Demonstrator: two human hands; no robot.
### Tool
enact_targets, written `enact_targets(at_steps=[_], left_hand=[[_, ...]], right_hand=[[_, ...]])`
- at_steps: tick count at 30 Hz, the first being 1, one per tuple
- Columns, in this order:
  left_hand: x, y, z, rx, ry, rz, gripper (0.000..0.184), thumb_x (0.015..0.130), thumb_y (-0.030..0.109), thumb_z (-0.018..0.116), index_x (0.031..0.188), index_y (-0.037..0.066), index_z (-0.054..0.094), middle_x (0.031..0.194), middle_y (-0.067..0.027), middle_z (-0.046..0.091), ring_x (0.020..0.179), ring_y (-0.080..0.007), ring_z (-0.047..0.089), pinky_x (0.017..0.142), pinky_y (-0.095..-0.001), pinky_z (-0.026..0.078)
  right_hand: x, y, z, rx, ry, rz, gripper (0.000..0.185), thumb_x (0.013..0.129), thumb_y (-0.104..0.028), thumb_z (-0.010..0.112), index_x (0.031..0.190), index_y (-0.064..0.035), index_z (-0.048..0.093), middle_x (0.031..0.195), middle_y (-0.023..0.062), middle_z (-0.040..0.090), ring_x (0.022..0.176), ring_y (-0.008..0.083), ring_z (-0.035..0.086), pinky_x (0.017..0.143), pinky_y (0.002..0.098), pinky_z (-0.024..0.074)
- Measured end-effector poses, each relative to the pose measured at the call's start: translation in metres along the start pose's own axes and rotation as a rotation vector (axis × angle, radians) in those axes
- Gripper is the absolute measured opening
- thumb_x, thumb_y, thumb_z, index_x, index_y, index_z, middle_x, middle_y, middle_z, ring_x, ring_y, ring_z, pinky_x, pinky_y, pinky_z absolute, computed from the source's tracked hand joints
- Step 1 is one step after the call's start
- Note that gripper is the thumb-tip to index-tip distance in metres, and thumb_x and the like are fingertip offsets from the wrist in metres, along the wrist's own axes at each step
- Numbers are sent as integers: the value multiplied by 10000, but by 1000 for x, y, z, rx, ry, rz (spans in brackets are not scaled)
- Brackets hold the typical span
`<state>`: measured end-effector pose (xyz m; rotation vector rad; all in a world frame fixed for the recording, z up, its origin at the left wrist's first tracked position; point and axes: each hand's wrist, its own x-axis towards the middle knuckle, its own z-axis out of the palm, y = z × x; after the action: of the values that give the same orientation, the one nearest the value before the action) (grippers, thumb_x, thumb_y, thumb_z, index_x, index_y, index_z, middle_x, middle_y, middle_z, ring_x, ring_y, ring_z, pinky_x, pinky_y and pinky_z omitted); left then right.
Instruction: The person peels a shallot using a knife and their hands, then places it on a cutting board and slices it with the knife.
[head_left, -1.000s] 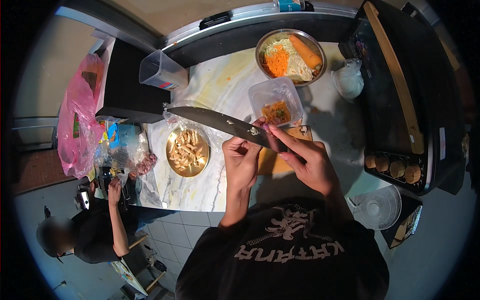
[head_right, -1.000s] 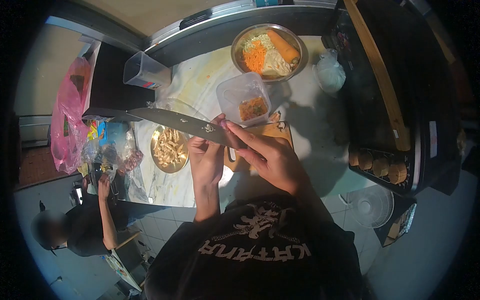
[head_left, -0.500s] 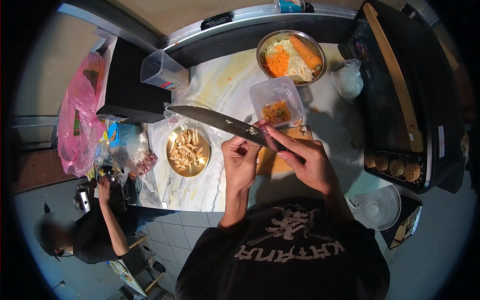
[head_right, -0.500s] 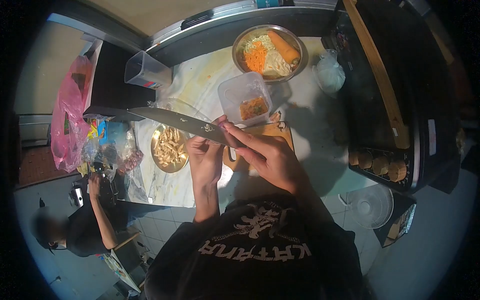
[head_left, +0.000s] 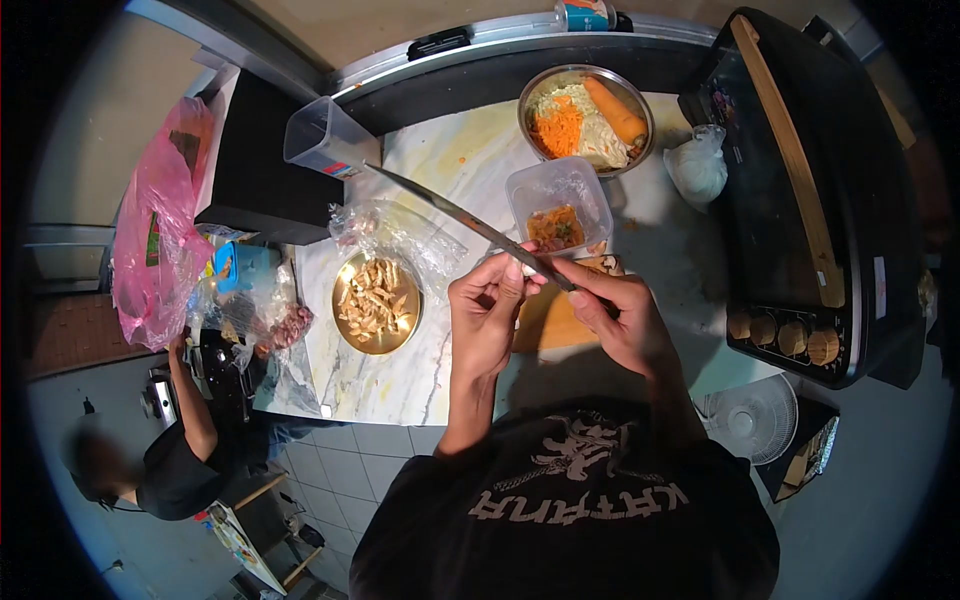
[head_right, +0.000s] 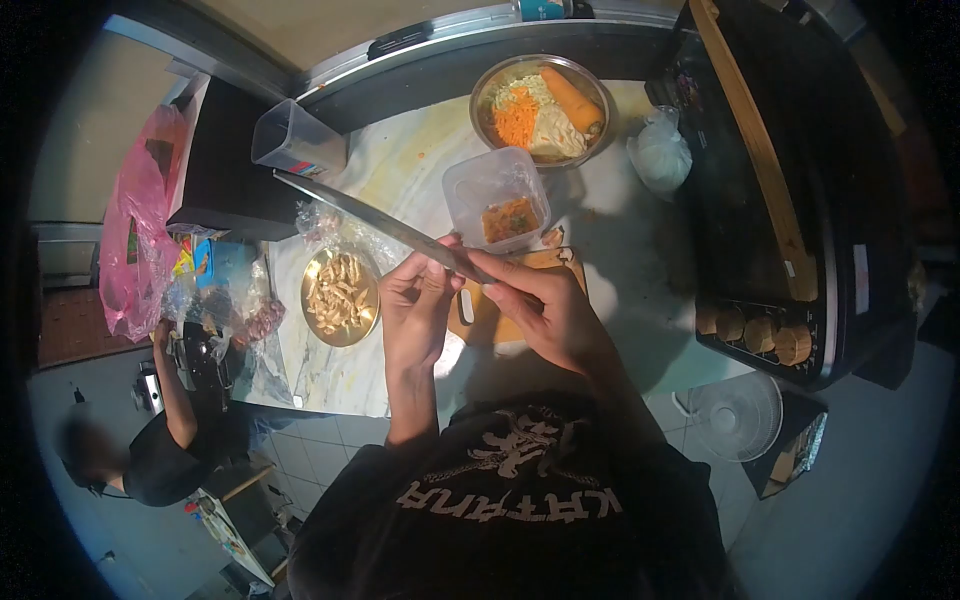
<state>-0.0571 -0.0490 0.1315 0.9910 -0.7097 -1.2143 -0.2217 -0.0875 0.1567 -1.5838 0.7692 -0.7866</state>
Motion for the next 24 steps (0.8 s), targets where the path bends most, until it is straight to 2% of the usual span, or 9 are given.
enact_targets(at_steps=[3,6,8,9,11,21,23,24], left_hand=[[0,0,-3,-48,-21,-31,257,930,126,547,1113,-50,593,904,-64,641,792,-104,588,727,-221,478],[0,-2,-6,-134,-62,-63,260,932,128,541,1126,-41,583,914,-66,636,820,-103,590,737,-212,479],[1,-5,-8,-172,-68,-80,257,934,131,538,1123,-37,584,932,-72,637,825,-103,588,741,-210,481],[1,-5,-9,-208,-73,-101,254,935,135,535,1119,-33,585,950,-78,637,830,-102,587,746,-208,483],[2,-5,-9,-219,-79,-101,254,936,138,533,1118,-31,585,960,-84,639,828,-101,587,749,-209,485],[8,-1,-11,-297,-140,-142,268,951,124,494,1136,-56,564,1028,-134,630,865,-114,575,805,-221,474],[9,0,-12,-302,-127,-163,269,952,122,490,1134,-63,562,1033,-137,629,865,-113,576,799,-217,476],[10,1,-11,-307,-117,-180,271,953,120,486,1132,-70,560,1037,-140,627,865,-113,576,793,-214,478]], right_hand=[[0,7,2,136,-2,46,332,909,-35,525,1239,-2,533,1126,125,637,979,129,601,842,248,449],[-1,9,2,145,6,31,331,919,-56,517,1244,7,527,1015,80,656,852,90,587,763,223,455],[-2,8,1,251,-22,136,337,930,-81,510,1255,7,519,828,15,592,685,53,493,638,197,420],[-1,7,1,249,-22,134,337,930,-81,510,1255,7,519,828,15,592,685,53,493,638,197,420],[0,5,1,281,-16,144,343,939,-102,504,1260,17,510,728,-26,470,612,37,376,554,190,353],[5,8,-3,296,9,218,356,936,-115,512,1256,41,499,702,-32,444,603,36,378,543,195,341],[6,9,-3,276,31,235,359,933,-115,517,1254,44,499,771,-8,527,618,38,393,559,186,361],[6,10,-3,279,32,241,359,933,-115,517,1254,44,499,771,-8,527,618,38,393,559,186,361]])
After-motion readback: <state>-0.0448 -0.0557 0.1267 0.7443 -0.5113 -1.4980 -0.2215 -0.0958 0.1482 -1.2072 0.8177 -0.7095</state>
